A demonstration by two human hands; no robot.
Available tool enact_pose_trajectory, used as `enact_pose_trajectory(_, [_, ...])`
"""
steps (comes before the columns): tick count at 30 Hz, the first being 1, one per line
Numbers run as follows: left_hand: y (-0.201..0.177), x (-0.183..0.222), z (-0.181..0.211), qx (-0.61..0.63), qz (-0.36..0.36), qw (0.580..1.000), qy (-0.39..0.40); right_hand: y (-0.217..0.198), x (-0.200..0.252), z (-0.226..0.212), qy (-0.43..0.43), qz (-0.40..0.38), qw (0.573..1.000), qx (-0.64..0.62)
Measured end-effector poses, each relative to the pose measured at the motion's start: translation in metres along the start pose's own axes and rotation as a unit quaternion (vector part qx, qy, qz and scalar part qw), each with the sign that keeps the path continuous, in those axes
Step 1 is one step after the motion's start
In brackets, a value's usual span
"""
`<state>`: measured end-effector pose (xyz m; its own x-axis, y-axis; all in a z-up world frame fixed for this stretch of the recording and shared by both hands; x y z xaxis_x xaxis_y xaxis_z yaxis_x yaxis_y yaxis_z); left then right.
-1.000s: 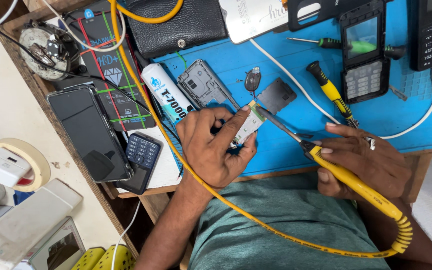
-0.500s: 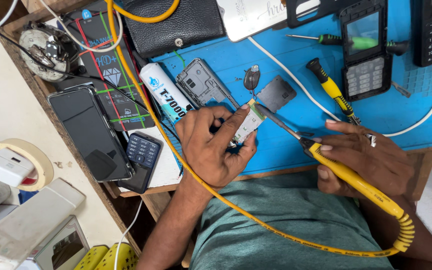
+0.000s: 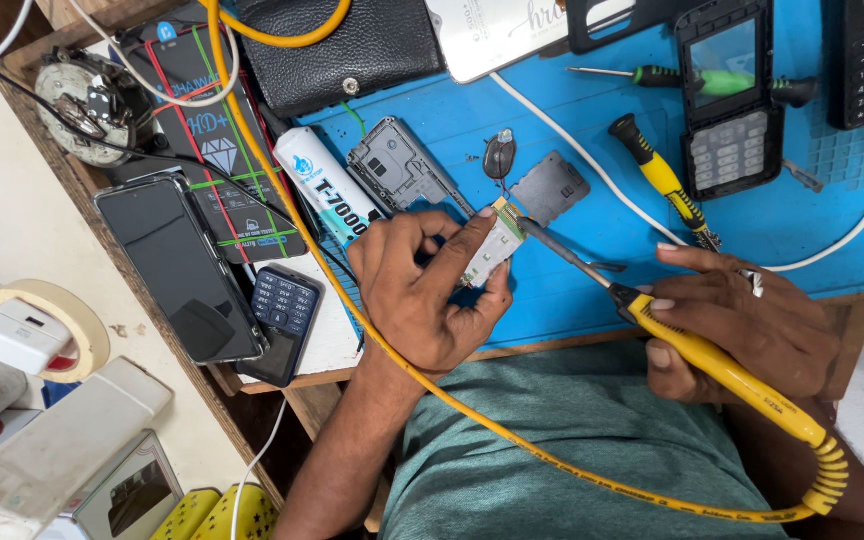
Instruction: The person cleans a white power adapter with a toothbrush, then uses a soldering iron to work on a small circuit board and a battery pack. The person handles the components with precision, applying heat to specific points on the circuit board.
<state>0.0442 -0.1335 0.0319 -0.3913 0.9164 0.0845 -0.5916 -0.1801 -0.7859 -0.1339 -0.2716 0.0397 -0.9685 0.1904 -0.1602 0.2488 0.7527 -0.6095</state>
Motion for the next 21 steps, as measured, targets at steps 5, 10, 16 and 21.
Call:
enact_pose_trajectory(5, [0.0008,-0.0008,0.0005,-0.007,-0.004,1.0,-0.005,-0.0006,-0.0014,-0.0027,-0.012,-0.003,1.0,-0.008])
enact_pose_trajectory(10, [0.0007,-0.0016,0.0015,-0.008,-0.008,1.0,-0.007,-0.0019,-0.0016,-0.0036,-0.01,0.0,1.0,-0.012])
enact_pose_trajectory(16, [0.0005,-0.0028,0.0029,-0.015,-0.014,1.0,-0.01,-0.0045,0.0011,-0.0008,-0.046,0.003,0.999,-0.019])
enact_pose_trajectory(21, [0.0011,-0.0032,0.0039,-0.014,-0.02,1.0,-0.016,-0.0056,0.0049,0.0009,-0.037,0.005,0.999,-0.021])
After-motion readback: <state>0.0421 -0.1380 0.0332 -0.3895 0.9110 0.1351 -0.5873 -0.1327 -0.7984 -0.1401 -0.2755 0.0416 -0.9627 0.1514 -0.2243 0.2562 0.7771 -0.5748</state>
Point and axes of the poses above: each hand's wrist, its own x-axis away from the middle knuckle, its own y-axis out of the palm, z = x × y, the point moved 9 cm from there along -x, towards the middle knuckle, and after that the axes turned 15 degrees about -z, right-handed, at the moved point
